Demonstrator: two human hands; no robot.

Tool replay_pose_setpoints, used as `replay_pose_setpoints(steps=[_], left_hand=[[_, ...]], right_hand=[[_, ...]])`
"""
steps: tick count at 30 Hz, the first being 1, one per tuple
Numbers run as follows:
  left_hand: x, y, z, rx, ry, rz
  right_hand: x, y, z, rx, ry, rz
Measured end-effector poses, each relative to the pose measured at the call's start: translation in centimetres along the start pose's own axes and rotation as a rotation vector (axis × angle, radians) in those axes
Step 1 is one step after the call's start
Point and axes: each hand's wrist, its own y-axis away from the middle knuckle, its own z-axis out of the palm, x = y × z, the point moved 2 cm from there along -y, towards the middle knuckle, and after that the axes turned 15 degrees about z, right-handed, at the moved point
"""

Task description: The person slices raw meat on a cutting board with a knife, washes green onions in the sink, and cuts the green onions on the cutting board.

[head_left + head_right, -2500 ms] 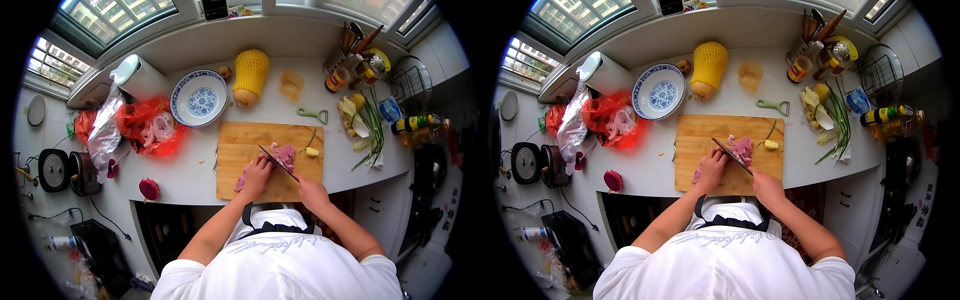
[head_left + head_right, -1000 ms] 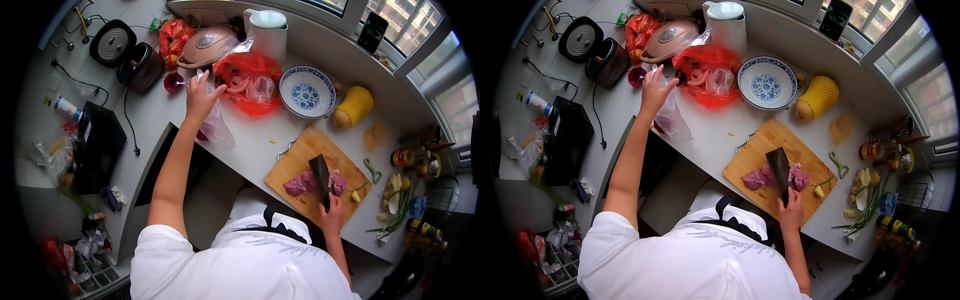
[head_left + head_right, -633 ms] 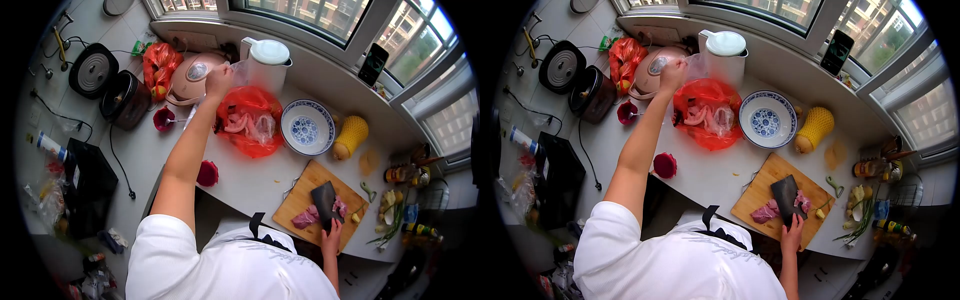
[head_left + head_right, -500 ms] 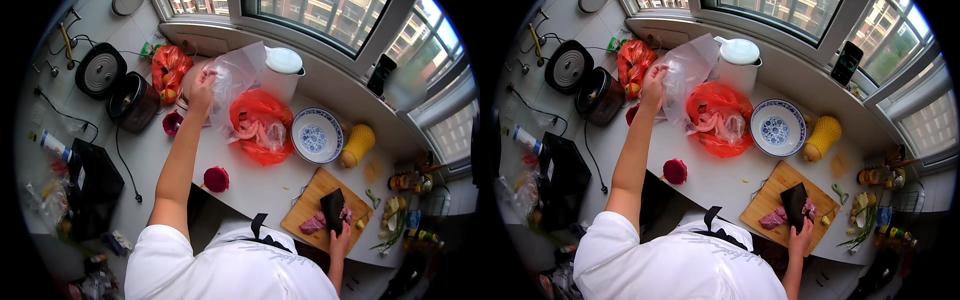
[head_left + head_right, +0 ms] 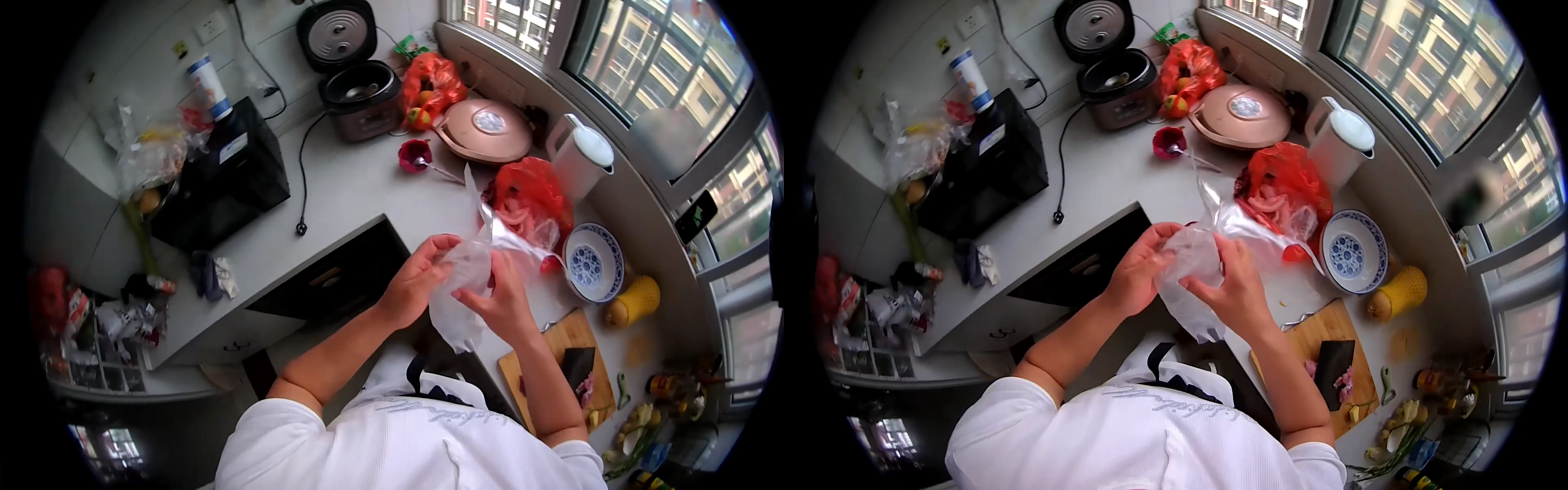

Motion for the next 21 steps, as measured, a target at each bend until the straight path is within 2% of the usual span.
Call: replay_pose_setpoints(steps=[1,2,3,4,6,7,8,10,11,12,14,16,18,19,21], left_hand=[[-0.1,2.0,-1.2,-0.042,-0.078,0.023],[0.0,3.9,-2.6,-0.072,-0.159,0.049],[1.1,5.6,-3.0,-0.028,-0.217,0.004],[2.8,6.7,-3.3,-0.144,-0.445,0.296],[6.1,9.1,-4.2,-0.196,-0.971,0.448],[6.9,10.8,-5.8,-0.141,-1.086,0.373],[10.0,14.6,-6.7,0.053,-1.169,0.293],[14.4,19.3,-7.8,0.255,-1.228,0.152],[16.3,21.7,-8.4,0.309,-1.426,0.223],[18.7,23.8,-8.7,0.397,-1.38,0.153],[22.2,28.3,-10.8,0.327,-1.602,0.41],[24.3,32.6,-14.3,0.153,-1.74,0.259],[25.5,37.8,-18.1,0.195,-1.61,-0.093],[26.9,39.9,-19.1,0.295,-1.476,-0.169],[30.0,43.5,-21.0,0.468,-1.2,-0.301]], right_hand=[[0.1,0.6,2.2,-0.116,-0.187,-0.029],[0.5,1.6,4.8,-0.235,-0.442,0.129],[-0.4,2.7,6.1,-0.345,-0.444,0.3],[-0.9,3.6,7.8,-0.423,-0.503,0.351],[-1.8,4.2,9.1,-0.539,-0.403,0.413],[-2.3,3.7,10.3,-0.571,-0.254,0.359],[-4.5,3.5,13.1,-0.663,-0.094,0.272],[-7.6,3.8,17.5,-0.634,0.126,-0.089],[-9.2,4.0,19.8,-0.603,0.214,-0.266],[-10.6,4.2,22.4,-0.625,0.348,-0.341],[-11.9,5.0,29.3,-0.727,0.534,-0.576],[-15.9,7.3,34.8,-0.943,0.485,-0.863],[-21.8,9.8,39.4,-1.084,0.436,-0.956],[-24.7,10.6,41.5,-1.012,0.347,-1.042],[-29.6,11.2,46.0,-0.904,0.24,-0.962]])
